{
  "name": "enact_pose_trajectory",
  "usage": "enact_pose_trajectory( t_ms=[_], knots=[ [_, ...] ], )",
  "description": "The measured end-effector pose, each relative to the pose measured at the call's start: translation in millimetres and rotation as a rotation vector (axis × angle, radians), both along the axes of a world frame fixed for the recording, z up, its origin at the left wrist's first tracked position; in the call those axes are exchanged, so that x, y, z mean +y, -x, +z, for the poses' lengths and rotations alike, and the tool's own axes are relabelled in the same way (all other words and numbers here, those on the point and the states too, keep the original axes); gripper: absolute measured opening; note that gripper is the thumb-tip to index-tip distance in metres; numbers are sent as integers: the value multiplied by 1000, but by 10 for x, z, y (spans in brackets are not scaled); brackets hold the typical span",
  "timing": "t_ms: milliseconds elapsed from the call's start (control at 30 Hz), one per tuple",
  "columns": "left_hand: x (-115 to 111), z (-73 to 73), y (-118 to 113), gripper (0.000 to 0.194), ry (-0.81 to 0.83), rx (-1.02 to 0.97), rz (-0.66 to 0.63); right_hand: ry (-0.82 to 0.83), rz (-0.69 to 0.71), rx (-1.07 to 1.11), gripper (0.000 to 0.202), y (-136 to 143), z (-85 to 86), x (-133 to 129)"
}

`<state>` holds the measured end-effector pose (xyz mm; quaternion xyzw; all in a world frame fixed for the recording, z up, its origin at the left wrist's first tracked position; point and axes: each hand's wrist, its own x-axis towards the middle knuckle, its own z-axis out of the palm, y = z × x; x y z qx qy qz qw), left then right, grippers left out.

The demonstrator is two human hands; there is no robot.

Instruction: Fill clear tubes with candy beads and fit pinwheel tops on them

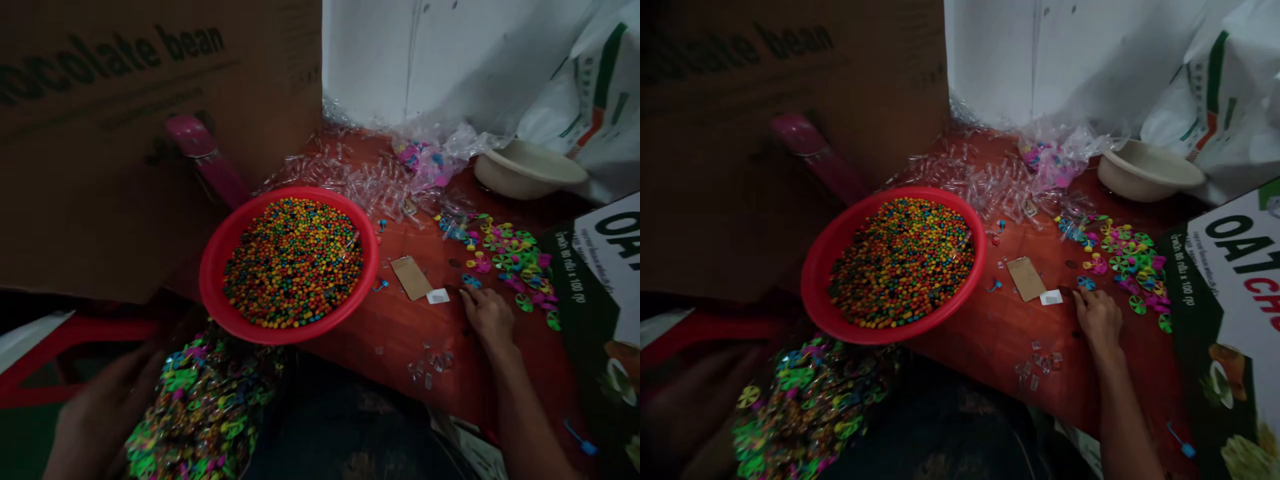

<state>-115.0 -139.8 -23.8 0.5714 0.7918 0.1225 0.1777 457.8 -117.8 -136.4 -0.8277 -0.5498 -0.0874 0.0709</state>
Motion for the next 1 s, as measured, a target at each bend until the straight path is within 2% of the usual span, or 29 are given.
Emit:
enact_pose_trajectory(
  t_ms=[33,67,133,167,200,267,333,400,500,633,700,833,1000],
  knots=[
    [150,181,-166,27,-66,32,12,-7,47,-25,36,34,-17,-34],
    [317,343,-375,29,-150,33,-55,-18,84,-45,35,62,-26,-63],
    [681,574,-880,30,-265,-51,-399,-55,139,-72,33,105,-25,-106],
    [865,632,-1153,30,-252,-81,-613,-80,159,-80,33,121,-17,-122],
    [1043,652,-1421,31,-280,-64,-742,-105,171,-85,33,135,-4,-135],
    [1356,597,-1906,31,-257,29,-842,-149,167,-95,36,161,33,-153],
    [1592,466,-2262,29,-152,81,-863,-195,143,-97,38,181,78,-162],
    [1752,327,-2457,24,-76,113,-839,-239,136,-78,38,187,114,-167],
    [1891,195,-2468,17,-35,88,-805,-268,173,-13,37,169,117,-177],
    [1981,163,-2187,15,37,-39,-796,-256,218,62,36,133,34,-206],
    [1991,155,-2012,23,97,-252,-780,-271,225,88,37,132,-2,-209],
    [1942,104,-1724,42,192,-880,-670,-274,262,144,38,192,14,-155],
    [1833,93,-1588,42,243,-1166,-572,-236,267,157,36,316,126,-36]
  ],
)
